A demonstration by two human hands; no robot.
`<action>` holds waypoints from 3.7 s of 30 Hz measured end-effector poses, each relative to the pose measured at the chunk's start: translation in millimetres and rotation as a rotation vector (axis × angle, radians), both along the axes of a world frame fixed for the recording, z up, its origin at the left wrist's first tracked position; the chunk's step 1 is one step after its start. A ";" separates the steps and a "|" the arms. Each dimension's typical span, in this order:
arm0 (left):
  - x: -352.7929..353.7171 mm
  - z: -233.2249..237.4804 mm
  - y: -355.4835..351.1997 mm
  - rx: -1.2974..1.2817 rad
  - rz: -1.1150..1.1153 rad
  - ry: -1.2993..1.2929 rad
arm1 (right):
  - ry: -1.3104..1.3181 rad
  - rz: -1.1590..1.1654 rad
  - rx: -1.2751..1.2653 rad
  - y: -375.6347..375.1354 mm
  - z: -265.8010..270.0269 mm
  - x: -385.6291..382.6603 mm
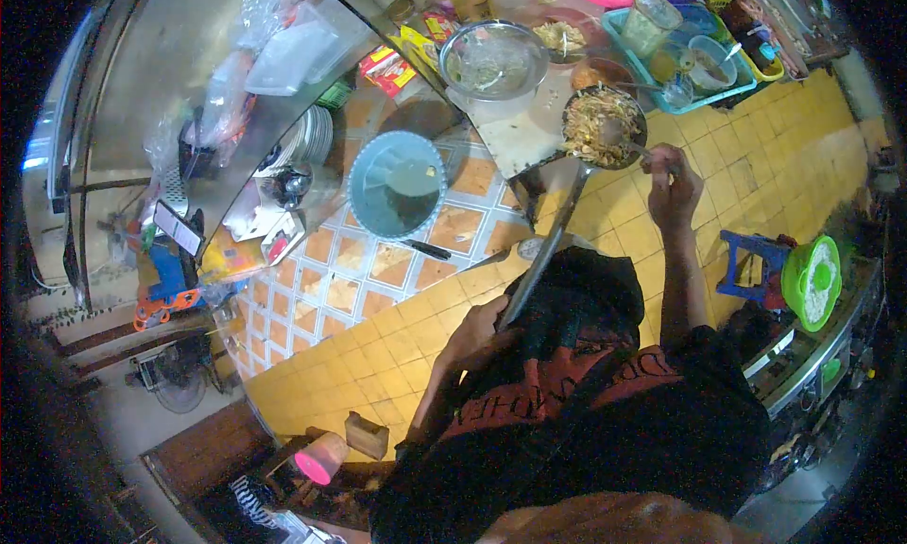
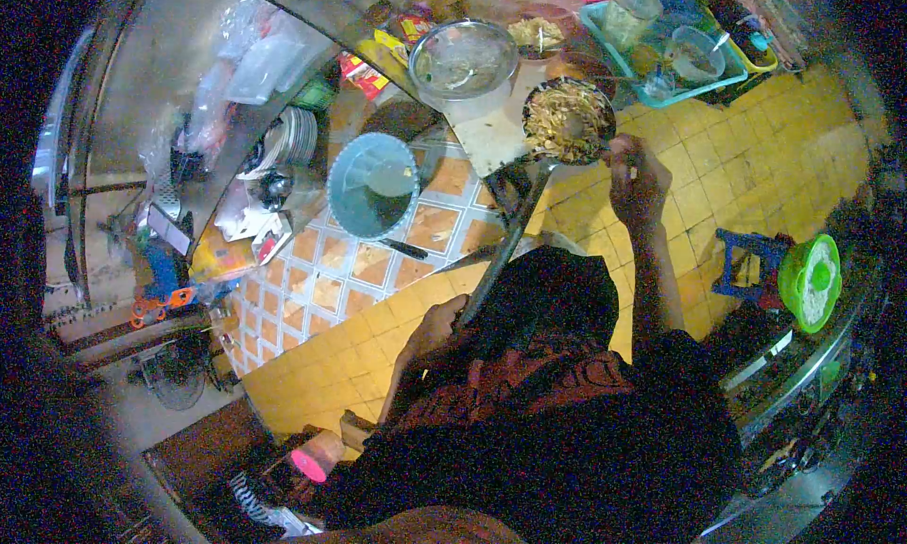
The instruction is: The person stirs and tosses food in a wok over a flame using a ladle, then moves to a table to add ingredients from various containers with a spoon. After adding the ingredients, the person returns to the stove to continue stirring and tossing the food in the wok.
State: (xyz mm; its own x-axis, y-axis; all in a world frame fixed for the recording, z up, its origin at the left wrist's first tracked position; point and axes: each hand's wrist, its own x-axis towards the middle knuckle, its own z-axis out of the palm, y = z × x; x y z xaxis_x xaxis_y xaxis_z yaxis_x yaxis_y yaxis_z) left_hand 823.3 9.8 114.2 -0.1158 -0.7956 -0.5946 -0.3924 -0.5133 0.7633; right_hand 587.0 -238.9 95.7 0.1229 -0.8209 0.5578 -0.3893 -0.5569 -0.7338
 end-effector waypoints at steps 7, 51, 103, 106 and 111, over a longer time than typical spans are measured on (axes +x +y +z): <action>2.6 12.5 -9.5 0.077 0.016 0.054 | -0.905 -0.070 0.518 -9.5 -33.6 6.3; 10.4 -20.7 -23.7 0.161 0.302 0.095 | -0.915 0.289 0.368 -72.1 121.6 -64.9; -430.3 4.1 -62.4 -0.190 1.203 0.391 | 1.752 0.265 -0.364 -472.0 -147.2 -272.2; -448.5 4.1 -112.7 -0.108 1.176 0.378 | 1.792 0.405 -0.319 -414.9 -46.5 -262.0; -479.1 -12.5 -168.7 -0.056 1.185 0.489 | 1.568 0.536 -0.170 -418.0 -49.9 -267.4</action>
State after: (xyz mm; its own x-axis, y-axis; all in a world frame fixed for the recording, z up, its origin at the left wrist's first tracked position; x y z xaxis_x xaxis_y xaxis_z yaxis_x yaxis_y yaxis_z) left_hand 344.2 -158.9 101.7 0.4806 -0.5845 -0.6538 0.6059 -0.3177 0.7294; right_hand 319.6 -656.9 45.8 0.8418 -0.4503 -0.2977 -0.3918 -0.8890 0.2369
